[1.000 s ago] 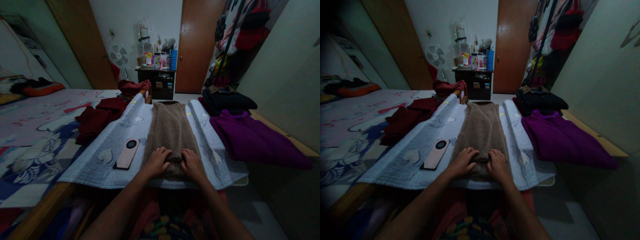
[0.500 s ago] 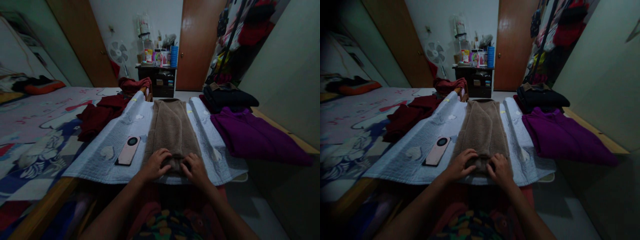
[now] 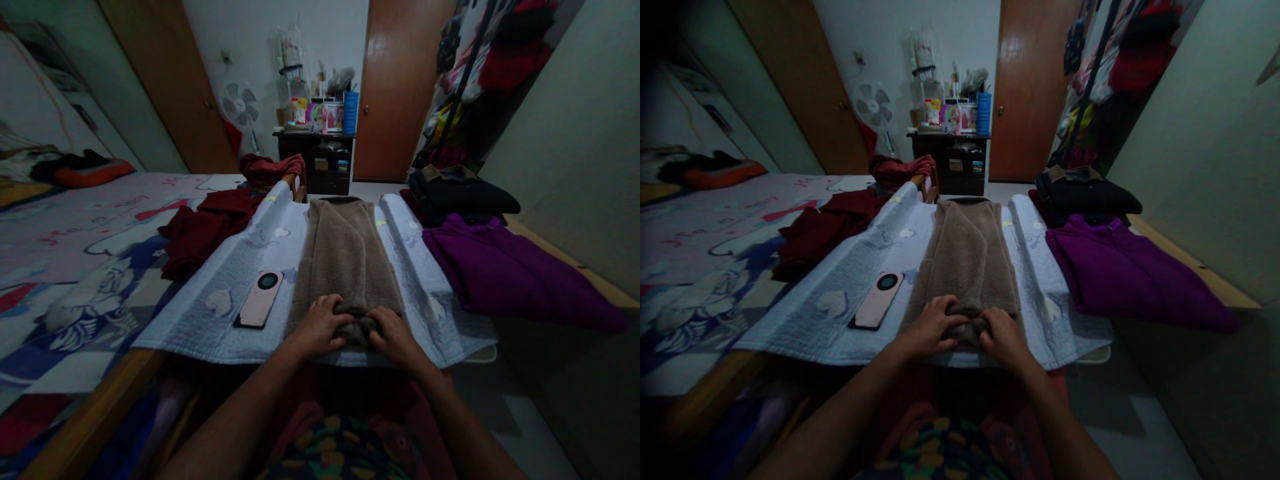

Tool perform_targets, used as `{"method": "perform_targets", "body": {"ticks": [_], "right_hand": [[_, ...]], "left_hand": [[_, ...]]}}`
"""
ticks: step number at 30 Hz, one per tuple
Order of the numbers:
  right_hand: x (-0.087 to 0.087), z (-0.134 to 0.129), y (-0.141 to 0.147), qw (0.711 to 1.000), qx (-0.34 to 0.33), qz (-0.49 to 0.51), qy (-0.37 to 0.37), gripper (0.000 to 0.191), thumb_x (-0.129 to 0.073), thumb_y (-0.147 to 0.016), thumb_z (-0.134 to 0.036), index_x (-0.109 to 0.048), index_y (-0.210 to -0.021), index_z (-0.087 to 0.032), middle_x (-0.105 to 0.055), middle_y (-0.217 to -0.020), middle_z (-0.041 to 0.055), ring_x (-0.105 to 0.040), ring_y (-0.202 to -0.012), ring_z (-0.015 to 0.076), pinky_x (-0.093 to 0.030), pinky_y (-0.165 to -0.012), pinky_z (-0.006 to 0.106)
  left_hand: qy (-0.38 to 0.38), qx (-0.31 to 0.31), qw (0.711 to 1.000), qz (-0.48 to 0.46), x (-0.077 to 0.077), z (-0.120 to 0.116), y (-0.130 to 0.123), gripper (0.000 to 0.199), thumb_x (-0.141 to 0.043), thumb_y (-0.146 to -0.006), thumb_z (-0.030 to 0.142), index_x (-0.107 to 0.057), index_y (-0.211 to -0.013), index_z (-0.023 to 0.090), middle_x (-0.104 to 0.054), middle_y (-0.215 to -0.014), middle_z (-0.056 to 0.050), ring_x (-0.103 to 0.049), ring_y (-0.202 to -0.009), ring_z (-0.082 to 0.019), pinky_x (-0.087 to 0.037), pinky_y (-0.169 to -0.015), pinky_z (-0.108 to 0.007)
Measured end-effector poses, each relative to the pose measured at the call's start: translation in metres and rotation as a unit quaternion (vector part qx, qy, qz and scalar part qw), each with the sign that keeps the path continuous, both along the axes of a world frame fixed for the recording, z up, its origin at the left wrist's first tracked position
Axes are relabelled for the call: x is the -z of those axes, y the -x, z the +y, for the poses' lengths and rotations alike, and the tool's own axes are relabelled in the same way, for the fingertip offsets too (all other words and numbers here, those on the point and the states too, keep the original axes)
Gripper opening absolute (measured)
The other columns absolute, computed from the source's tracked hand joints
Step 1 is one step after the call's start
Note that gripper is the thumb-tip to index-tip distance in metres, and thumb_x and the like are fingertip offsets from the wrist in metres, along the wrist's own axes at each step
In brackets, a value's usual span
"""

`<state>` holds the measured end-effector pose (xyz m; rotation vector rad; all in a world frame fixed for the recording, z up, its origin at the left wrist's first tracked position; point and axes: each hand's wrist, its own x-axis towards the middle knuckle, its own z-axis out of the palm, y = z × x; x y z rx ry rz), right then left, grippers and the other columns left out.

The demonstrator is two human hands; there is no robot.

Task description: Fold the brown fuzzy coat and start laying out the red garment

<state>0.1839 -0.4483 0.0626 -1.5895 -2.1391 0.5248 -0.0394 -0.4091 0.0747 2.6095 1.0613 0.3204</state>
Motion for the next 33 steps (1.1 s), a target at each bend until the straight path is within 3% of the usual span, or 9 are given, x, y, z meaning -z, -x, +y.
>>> {"method": "perform_targets", "body": {"ticks": [7,12,19,25,29,33], "right_hand": [[0.0,0.001,0.014,0.992,0.05,0.11,-0.042,0.024,-0.045,-0.077,-0.011,-0.058,-0.095,-0.018,-0.061,-0.094,0.0056,-0.055,-0.092,0.0208,-0.043,-0.084,0.034],[0.014,-0.014,0.02,0.996,0.02,0.032,-0.086,0.032,-0.048,-0.075,-0.008,-0.06,-0.103,-0.017,-0.059,-0.102,0.0089,-0.05,-0.098,0.0235,-0.043,-0.088,0.037],[0.006,-0.022,0.012,0.998,-0.019,-0.023,-0.052,0.04,-0.05,-0.075,-0.006,-0.064,-0.111,-0.016,-0.058,-0.104,0.0081,-0.049,-0.097,0.0221,-0.042,-0.09,0.036],[0.013,-0.017,0.011,0.998,-0.015,-0.034,-0.057,0.04,-0.048,-0.076,-0.004,-0.065,-0.11,-0.019,-0.058,-0.101,0.0072,-0.049,-0.096,0.0215,-0.043,-0.088,0.035],[0.014,-0.018,0.012,0.997,-0.008,-0.033,-0.062,0.038,-0.048,-0.078,-0.006,-0.065,-0.11,-0.018,-0.058,-0.102,0.0082,-0.049,-0.097,0.0224,-0.043,-0.089,0.036],[0.009,-0.022,0.011,0.998,-0.019,-0.03,-0.057,0.041,-0.05,-0.075,-0.007,-0.061,-0.114,-0.015,-0.057,-0.105,0.0095,-0.049,-0.099,0.0232,-0.042,-0.091,0.037]], "left_hand": [[0.017,0.012,1.0,0.015,-0.001,-0.002,-0.004,0.047,-0.072,-0.076,0.026,-0.064,-0.12,0.042,-0.034,-0.139,-0.004,-0.034,-0.127,-0.033,-0.034,-0.105,-0.053],[0.041,0.009,0.998,-0.053,0.001,0.0,0.002,0.041,-0.071,-0.074,0.021,-0.068,-0.113,0.033,-0.038,-0.138,-0.006,-0.036,-0.128,-0.032,-0.033,-0.107,-0.052],[0.098,0.004,0.979,-0.178,-0.001,0.011,0.014,0.055,-0.051,-0.068,0.005,-0.06,-0.12,0.021,-0.056,-0.126,-0.007,-0.051,-0.119,-0.02,-0.04,-0.106,-0.036],[0.132,-0.025,0.965,-0.223,-0.002,0.016,0.018,0.037,-0.048,-0.074,0.008,-0.064,-0.105,0.021,-0.064,-0.119,-0.005,-0.056,-0.116,-0.019,-0.041,-0.105,-0.035],[0.15,0.01,0.97,-0.191,-0.005,0.019,0.028,0.045,-0.051,-0.071,0.008,-0.062,-0.113,0.021,-0.053,-0.135,-0.006,-0.047,-0.128,-0.02,-0.035,-0.111,-0.037],[0.146,-0.002,0.978,-0.145,-0.011,0.017,0.049,0.059,-0.053,-0.065,0.008,-0.058,-0.121,0.023,-0.042,-0.145,-0.007,-0.034,-0.138,-0.025,-0.028,-0.115,-0.044]]}}
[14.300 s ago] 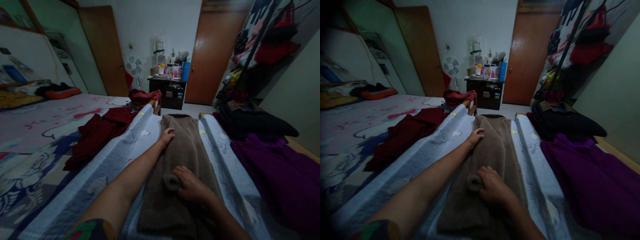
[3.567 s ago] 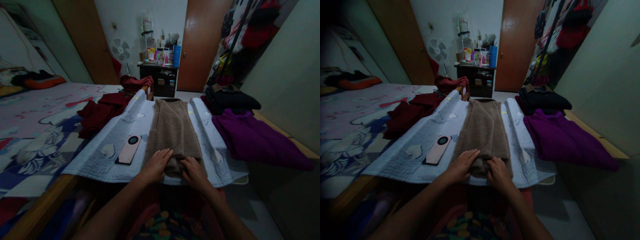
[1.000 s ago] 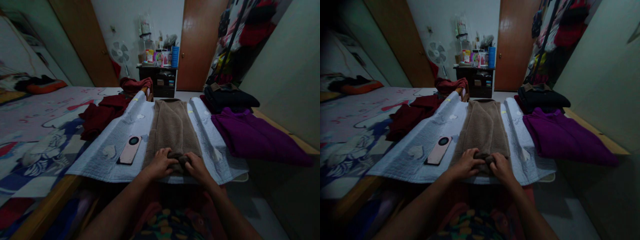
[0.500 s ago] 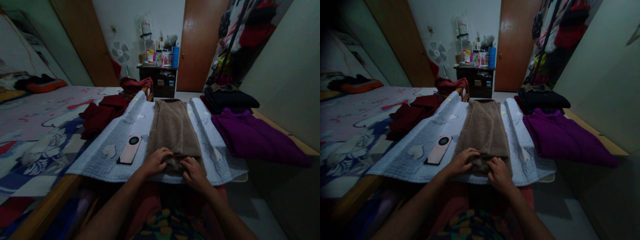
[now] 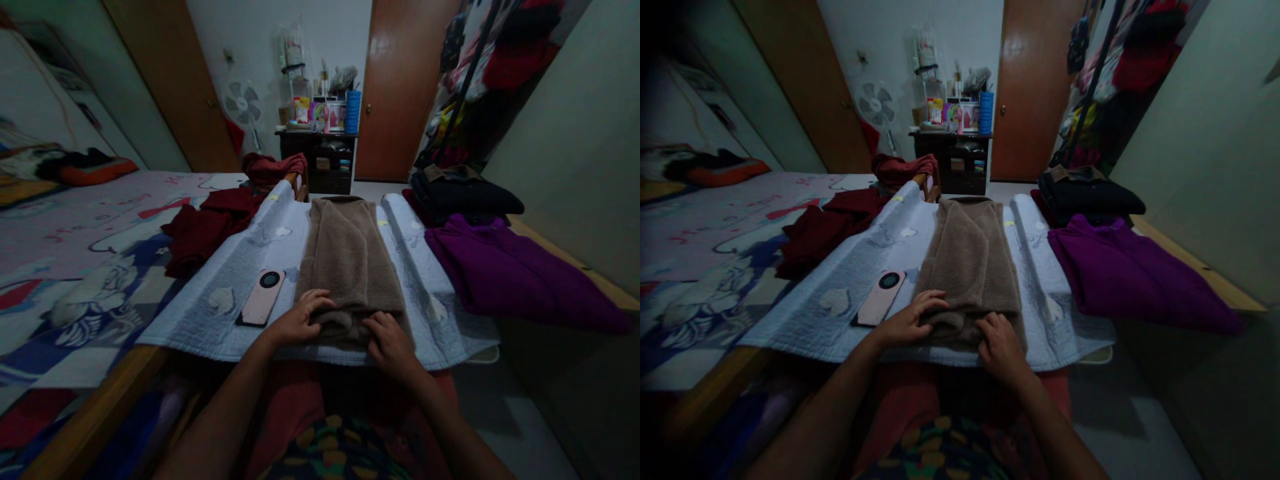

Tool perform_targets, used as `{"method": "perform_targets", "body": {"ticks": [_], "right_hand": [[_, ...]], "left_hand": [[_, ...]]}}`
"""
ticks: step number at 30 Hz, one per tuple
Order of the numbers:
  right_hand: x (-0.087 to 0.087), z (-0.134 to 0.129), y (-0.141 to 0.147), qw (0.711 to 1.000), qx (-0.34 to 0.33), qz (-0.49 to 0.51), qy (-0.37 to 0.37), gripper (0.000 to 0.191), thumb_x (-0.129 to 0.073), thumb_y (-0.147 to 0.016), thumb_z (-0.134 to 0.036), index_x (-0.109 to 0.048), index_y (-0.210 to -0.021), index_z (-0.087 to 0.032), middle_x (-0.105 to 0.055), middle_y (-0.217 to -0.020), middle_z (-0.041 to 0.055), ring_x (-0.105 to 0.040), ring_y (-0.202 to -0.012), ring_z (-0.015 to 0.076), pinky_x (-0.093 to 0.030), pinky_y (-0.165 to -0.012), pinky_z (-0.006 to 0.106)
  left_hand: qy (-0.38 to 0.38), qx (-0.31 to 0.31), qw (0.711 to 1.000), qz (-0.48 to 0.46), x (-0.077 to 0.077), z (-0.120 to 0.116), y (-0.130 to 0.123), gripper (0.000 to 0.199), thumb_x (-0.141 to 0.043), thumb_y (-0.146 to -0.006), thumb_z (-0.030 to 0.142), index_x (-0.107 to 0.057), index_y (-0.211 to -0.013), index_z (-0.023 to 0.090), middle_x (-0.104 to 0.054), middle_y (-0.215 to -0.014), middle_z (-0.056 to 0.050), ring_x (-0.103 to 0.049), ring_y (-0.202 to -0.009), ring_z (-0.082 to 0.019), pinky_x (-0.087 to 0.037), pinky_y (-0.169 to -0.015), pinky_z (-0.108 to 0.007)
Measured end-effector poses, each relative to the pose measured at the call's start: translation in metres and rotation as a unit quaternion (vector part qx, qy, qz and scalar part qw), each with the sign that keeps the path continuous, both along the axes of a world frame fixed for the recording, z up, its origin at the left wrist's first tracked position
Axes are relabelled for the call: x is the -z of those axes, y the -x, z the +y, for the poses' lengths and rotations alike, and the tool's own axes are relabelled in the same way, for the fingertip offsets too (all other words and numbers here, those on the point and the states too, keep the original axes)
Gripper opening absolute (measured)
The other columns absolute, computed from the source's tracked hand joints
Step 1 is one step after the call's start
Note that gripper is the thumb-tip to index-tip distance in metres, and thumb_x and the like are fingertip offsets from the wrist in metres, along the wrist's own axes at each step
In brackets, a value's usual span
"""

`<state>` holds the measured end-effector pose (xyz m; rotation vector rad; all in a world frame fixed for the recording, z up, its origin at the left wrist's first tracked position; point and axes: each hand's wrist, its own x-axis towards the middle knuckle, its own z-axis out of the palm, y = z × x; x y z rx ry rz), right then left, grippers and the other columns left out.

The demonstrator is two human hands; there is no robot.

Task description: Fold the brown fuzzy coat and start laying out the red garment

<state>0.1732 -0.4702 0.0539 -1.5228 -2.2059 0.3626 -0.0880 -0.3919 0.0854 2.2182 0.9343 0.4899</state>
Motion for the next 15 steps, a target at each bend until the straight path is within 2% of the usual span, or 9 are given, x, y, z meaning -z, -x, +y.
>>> {"method": "perform_targets", "body": {"ticks": [3,6,8,11,15], "right_hand": [[-0.003,-0.002,-0.002,1.0,-0.01,0.006,0.005,0.045,-0.053,-0.074,-0.01,-0.058,-0.119,-0.015,-0.055,-0.111,0.0099,-0.048,-0.104,0.0239,-0.041,-0.095,0.039],[-0.003,-0.001,-0.004,1.0,-0.008,-0.002,0.012,0.044,-0.056,-0.076,-0.013,-0.057,-0.12,-0.016,-0.055,-0.113,0.0101,-0.048,-0.106,0.0245,-0.04,-0.097,0.04],[-0.002,0.0,-0.004,1.0,0.006,-0.013,0.017,0.043,-0.056,-0.077,-0.014,-0.058,-0.119,-0.017,-0.056,-0.113,0.0102,-0.049,-0.105,0.0247,-0.041,-0.096,0.039],[0.0,0.001,-0.003,0.999,0.028,-0.028,0.016,0.041,-0.056,-0.077,-0.014,-0.059,-0.118,-0.017,-0.057,-0.113,0.0103,-0.05,-0.104,0.0251,-0.042,-0.093,0.039],[0.0,0.004,0.003,0.998,0.055,-0.026,0.014,0.034,-0.053,-0.078,-0.012,-0.062,-0.11,-0.018,-0.06,-0.106,0.0088,-0.051,-0.099,0.0239,-0.042,-0.09,0.036]], "left_hand": [[0.026,-0.068,0.997,-0.01,0.003,-0.003,0.019,0.049,-0.055,-0.071,0.018,-0.057,-0.12,0.023,-0.04,-0.146,-0.008,-0.035,-0.138,-0.027,-0.03,-0.114,-0.045],[0.049,-0.198,0.978,-0.041,0.014,-0.005,0.031,0.039,-0.05,-0.082,0.031,-0.055,-0.119,0.019,-0.05,-0.134,-0.011,-0.047,-0.129,-0.026,-0.037,-0.109,-0.045],[0.072,-0.259,0.962,-0.049,0.023,-0.007,0.032,0.044,-0.048,-0.086,0.037,-0.05,-0.125,0.016,-0.055,-0.125,-0.013,-0.054,-0.12,-0.026,-0.042,-0.104,-0.046],[0.095,-0.288,0.952,-0.048,0.034,-0.01,0.027,0.059,-0.052,-0.086,0.043,-0.038,-0.136,0.014,-0.057,-0.126,-0.015,-0.057,-0.118,-0.027,-0.042,-0.103,-0.047],[0.098,-0.276,0.955,-0.047,0.038,-0.013,0.021,0.076,-0.061,-0.081,0.043,-0.027,-0.143,0.016,-0.051,-0.138,-0.017,-0.05,-0.128,-0.03,-0.038,-0.107,-0.048]]}}
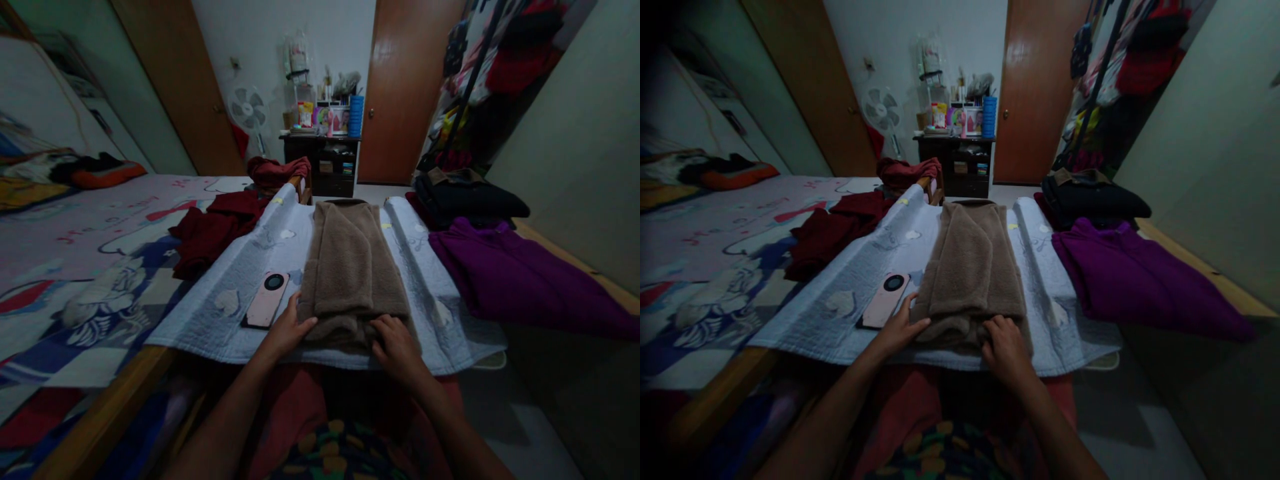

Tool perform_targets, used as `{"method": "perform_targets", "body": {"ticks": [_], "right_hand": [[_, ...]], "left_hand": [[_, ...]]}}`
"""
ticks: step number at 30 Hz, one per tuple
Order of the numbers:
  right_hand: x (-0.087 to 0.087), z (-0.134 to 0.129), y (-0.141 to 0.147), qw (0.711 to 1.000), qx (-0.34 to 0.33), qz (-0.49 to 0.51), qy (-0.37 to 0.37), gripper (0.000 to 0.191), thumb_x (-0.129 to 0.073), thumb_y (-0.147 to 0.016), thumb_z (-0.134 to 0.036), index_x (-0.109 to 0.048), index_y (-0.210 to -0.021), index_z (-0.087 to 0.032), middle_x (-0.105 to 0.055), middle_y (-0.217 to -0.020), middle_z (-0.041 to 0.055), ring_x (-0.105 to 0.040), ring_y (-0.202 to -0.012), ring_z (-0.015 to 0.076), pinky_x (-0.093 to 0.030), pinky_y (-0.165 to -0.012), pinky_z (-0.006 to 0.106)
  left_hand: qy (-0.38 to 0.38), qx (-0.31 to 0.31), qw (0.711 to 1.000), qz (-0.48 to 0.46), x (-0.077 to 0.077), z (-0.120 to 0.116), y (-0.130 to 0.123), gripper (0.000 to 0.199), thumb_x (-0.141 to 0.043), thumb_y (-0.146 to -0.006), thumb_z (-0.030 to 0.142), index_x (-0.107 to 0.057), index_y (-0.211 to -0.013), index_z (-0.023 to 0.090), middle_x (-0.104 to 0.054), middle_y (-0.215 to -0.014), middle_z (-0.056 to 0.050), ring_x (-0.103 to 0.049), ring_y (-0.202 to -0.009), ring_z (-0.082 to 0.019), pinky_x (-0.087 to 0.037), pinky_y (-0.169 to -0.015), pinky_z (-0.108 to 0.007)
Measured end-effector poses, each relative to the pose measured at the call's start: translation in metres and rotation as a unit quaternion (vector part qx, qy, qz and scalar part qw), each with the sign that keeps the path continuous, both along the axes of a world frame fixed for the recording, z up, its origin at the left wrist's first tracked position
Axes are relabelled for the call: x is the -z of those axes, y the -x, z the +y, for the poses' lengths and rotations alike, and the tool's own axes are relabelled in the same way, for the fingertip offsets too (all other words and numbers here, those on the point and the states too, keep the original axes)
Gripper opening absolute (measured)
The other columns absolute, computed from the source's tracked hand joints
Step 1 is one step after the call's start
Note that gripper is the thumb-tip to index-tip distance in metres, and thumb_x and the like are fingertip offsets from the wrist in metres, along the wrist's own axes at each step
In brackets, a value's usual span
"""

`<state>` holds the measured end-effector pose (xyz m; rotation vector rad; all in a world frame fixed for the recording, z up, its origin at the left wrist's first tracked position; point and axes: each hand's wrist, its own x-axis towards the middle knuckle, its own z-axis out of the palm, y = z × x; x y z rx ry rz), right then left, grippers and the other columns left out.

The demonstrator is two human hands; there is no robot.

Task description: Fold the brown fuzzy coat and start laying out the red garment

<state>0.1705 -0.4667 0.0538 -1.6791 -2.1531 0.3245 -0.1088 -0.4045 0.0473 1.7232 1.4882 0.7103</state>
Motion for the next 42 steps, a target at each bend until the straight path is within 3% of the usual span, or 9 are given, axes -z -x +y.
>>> {"method": "perform_targets", "body": {"ticks": [5,10,15,20,25,28,31,37,42], "right_hand": [[-0.001,0.009,0.006,0.997,0.043,0.043,-0.04,0.024,-0.047,-0.08,-0.01,-0.061,-0.096,-0.019,-0.06,-0.096,0.0073,-0.052,-0.092,0.0229,-0.042,-0.086,0.035],[-0.004,0.01,0.014,0.992,0.043,0.093,-0.08,0.028,-0.044,-0.081,-0.009,-0.059,-0.102,-0.02,-0.06,-0.098,0.0076,-0.051,-0.094,0.0237,-0.042,-0.086,0.036],[0.001,0.002,0.023,0.995,0.039,0.066,-0.07,0.032,-0.045,-0.079,-0.006,-0.058,-0.104,-0.02,-0.059,-0.103,0.0084,-0.05,-0.097,0.0244,-0.042,-0.086,0.037],[0.005,-0.002,0.024,0.999,0.026,0.007,-0.037,0.03,-0.05,-0.076,-0.007,-0.06,-0.1,-0.022,-0.059,-0.102,0.0078,-0.049,-0.097,0.0248,-0.041,-0.086,0.037],[0.006,-0.003,0.021,0.998,0.018,0.01,-0.052,0.033,-0.053,-0.077,-0.008,-0.061,-0.105,-0.023,-0.059,-0.111,0.0081,-0.049,-0.105,0.0255,-0.04,-0.092,0.039],[0.01,-0.004,0.02,0.998,0.017,0.01,-0.064,0.034,-0.051,-0.08,-0.008,-0.06,-0.109,-0.022,-0.058,-0.118,0.0093,-0.048,-0.113,0.0266,-0.038,-0.099,0.043],[0.017,-0.003,0.018,0.997,0.015,0.015,-0.068,0.032,-0.046,-0.084,-0.009,-0.057,-0.112,-0.02,-0.06,-0.119,0.0101,-0.051,-0.113,0.0262,-0.038,-0.1,0.044],[0.017,0.003,0.013,0.997,0.017,0.052,-0.063,0.029,-0.039,-0.09,-0.011,-0.055,-0.113,-0.019,-0.065,-0.112,0.0099,-0.059,-0.104,0.0225,-0.046,-0.093,0.038],[0.015,0.006,0.014,0.992,0.015,0.059,-0.11,0.031,-0.038,-0.09,-0.012,-0.055,-0.116,-0.018,-0.066,-0.112,0.0104,-0.061,-0.103,0.0223,-0.049,-0.092,0.038]], "left_hand": [[-0.024,0.056,0.997,-0.037,-0.005,0.002,0.004,0.062,-0.056,-0.081,0.032,-0.039,-0.139,0.017,-0.046,-0.145,-0.012,-0.041,-0.136,-0.026,-0.03,-0.115,-0.045],[-0.025,0.08,0.996,-0.022,-0.004,0.003,0.008,0.056,-0.05,-0.081,0.025,-0.045,-0.136,0.018,-0.052,-0.139,-0.011,-0.047,-0.131,-0.024,-0.033,-0.113,-0.044],[-0.084,0.037,0.986,0.139,-0.005,-0.005,-0.005,0.053,-0.048,-0.081,0.015,-0.05,-0.134,0.018,-0.058,-0.123,-0.013,-0.057,-0.115,-0.026,-0.043,-0.103,-0.046],[-0.237,-0.039,0.934,0.264,-0.03,-0.013,-0.031,0.052,-0.054,-0.075,0.008,-0.058,-0.124,0.022,-0.042,-0.143,-0.013,-0.042,-0.128,-0.036,-0.038,-0.104,-0.054],[-0.268,0.159,0.929,0.199,-0.049,-0.001,-0.061,0.046,-0.053,-0.08,0.011,-0.054,-0.126,0.021,-0.051,-0.138,-0.009,-0.042,-0.131,-0.026,-0.034,-0.113,-0.045],[-0.239,0.23,0.924,0.189,-0.051,0.013,-0.077,0.049,-0.06,-0.081,0.019,-0.05,-0.129,0.018,-0.053,-0.138,-0.01,-0.045,-0.129,-0.024,-0.037,-0.111,-0.041],[-0.226,0.253,0.919,0.202,-0.05,0.024,-0.091,0.055,-0.065,-0.077,0.021,-0.049,-0.129,0.017,-0.056,-0.133,-0.01,-0.049,-0.125,-0.025,-0.04,-0.108,-0.039],[-0.236,0.232,0.91,0.249,-0.044,0.03,-0.108,0.065,-0.069,-0.07,0.016,-0.047,-0.131,0.02,-0.055,-0.134,-0.011,-0.044,-0.129,-0.031,-0.041,-0.104,-0.046],[-0.231,0.229,0.913,0.246,-0.044,0.026,-0.108,0.057,-0.063,-0.074,0.013,-0.05,-0.128,0.022,-0.061,-0.126,-0.008,-0.049,-0.125,-0.029,-0.043,-0.101,-0.044]]}}
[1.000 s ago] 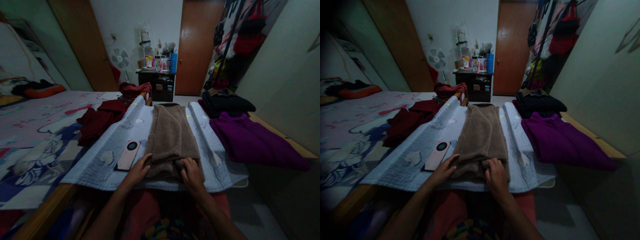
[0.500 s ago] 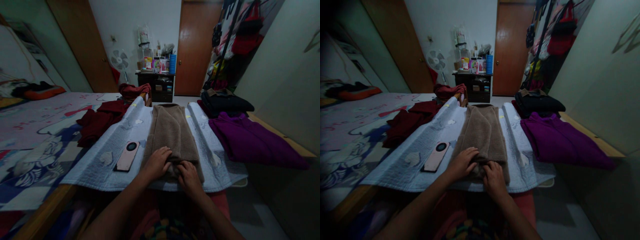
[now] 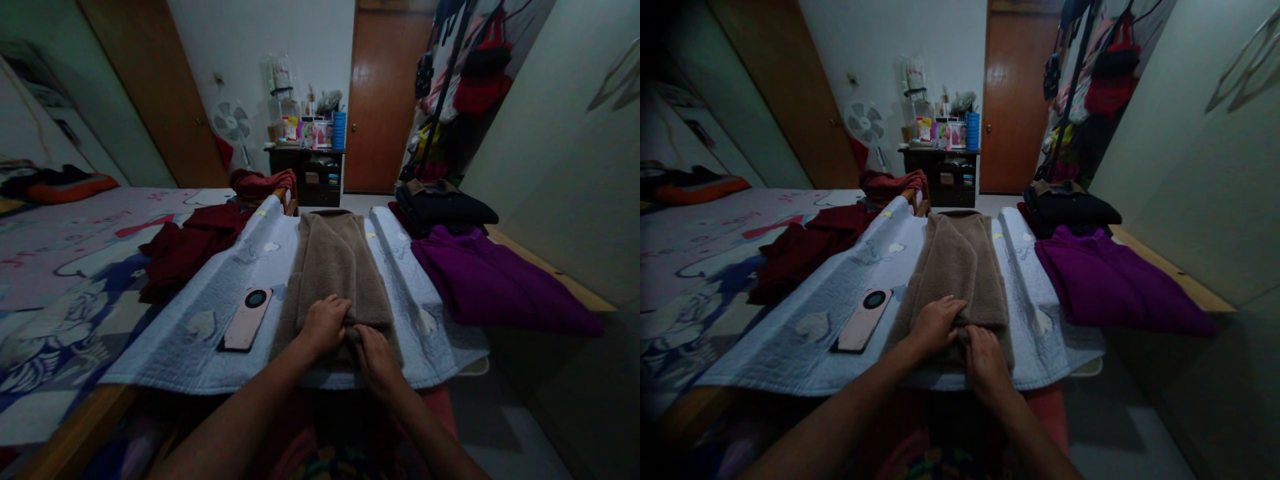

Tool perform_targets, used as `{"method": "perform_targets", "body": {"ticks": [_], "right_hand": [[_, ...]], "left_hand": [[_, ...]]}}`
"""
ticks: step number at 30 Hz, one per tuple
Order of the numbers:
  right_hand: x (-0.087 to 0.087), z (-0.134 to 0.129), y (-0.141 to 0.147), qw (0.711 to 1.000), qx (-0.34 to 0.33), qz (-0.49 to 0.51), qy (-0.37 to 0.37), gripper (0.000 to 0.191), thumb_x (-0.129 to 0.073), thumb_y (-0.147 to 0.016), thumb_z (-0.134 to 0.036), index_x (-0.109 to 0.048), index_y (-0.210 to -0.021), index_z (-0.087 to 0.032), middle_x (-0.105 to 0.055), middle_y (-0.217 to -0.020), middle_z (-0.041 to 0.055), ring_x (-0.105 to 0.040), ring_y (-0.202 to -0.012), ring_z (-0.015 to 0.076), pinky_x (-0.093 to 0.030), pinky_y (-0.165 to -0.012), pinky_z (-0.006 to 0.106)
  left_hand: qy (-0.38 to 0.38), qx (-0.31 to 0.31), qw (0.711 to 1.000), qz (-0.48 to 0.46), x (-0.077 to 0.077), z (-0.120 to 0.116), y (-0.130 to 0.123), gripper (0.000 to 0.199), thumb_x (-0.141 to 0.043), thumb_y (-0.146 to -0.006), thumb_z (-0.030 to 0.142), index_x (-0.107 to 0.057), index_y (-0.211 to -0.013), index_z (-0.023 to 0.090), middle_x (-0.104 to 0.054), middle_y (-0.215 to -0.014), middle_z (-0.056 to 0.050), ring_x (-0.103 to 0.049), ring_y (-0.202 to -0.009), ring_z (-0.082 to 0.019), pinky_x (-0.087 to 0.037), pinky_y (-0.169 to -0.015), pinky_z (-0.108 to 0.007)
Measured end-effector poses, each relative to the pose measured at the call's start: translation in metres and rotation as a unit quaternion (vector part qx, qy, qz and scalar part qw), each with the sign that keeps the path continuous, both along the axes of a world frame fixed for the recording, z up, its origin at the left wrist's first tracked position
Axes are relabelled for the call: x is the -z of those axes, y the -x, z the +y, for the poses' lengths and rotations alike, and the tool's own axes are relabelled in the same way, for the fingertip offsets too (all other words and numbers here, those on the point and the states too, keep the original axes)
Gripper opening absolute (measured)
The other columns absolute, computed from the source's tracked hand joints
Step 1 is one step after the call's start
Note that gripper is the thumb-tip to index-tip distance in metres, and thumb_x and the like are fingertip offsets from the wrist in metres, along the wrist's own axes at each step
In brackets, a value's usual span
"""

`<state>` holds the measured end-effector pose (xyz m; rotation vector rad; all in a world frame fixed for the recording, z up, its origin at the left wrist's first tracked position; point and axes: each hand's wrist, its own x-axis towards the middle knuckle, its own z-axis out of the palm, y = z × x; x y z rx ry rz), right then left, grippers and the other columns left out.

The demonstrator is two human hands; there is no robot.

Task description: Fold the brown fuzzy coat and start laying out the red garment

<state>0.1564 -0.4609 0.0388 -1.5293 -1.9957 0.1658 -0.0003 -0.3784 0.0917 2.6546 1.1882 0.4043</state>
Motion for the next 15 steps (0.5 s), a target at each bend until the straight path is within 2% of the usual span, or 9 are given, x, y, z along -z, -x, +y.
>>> {"method": "perform_targets", "body": {"ticks": [4,9,12,15], "right_hand": [[-0.0002,0.002,0.0029,1.0,0.005,0.002,-0.026,0.033,-0.039,-0.089,-0.012,-0.056,-0.117,-0.015,-0.067,-0.112,0.012,-0.063,-0.103,0.0232,-0.05,-0.092,0.039],[-0.0034,0.0021,0.0054,0.999,0.002,0.015,-0.036,0.035,-0.039,-0.087,-0.012,-0.057,-0.117,-0.016,-0.067,-0.114,0.0117,-0.063,-0.105,0.0236,-0.052,-0.092,0.039],[-0.0022,0.0009,0.0056,0.999,-0.002,0.023,-0.035,0.038,-0.038,-0.086,-0.011,-0.056,-0.12,-0.016,-0.066,-0.117,0.0112,-0.062,-0.107,0.0231,-0.051,-0.094,0.039],[0.0007,0.0,0.0051,1.0,-0.007,0.016,-0.023,0.038,-0.04,-0.085,-0.01,-0.057,-0.118,-0.017,-0.067,-0.114,0.0106,-0.063,-0.105,0.0235,-0.052,-0.093,0.04]], "left_hand": [[-0.014,0.023,1.0,0.006,-0.0069,-0.0011,0.0032,0.052,-0.059,-0.079,0.013,-0.049,-0.129,0.023,-0.062,-0.124,-0.007,-0.054,-0.118,-0.023,-0.044,-0.099,-0.036],[-0.056,0.013,0.998,0.03,-0.0106,0.0,-0.0025,0.04,-0.051,-0.091,0.018,-0.049,-0.13,0.024,-0.062,-0.121,-0.008,-0.054,-0.117,-0.023,-0.045,-0.095,-0.036],[-0.048,0.015,0.998,0.03,-0.0088,0.0025,-0.0053,0.032,-0.049,-0.092,0.017,-0.054,-0.123,0.025,-0.063,-0.115,-0.006,-0.058,-0.109,-0.021,-0.047,-0.09,-0.033],[-0.036,0.027,0.999,-0.011,-0.006,0.0063,-0.0017,0.035,-0.05,-0.089,0.012,-0.057,-0.121,0.027,-0.063,-0.114,-0.004,-0.06,-0.105,-0.02,-0.048,-0.09,-0.031]]}}
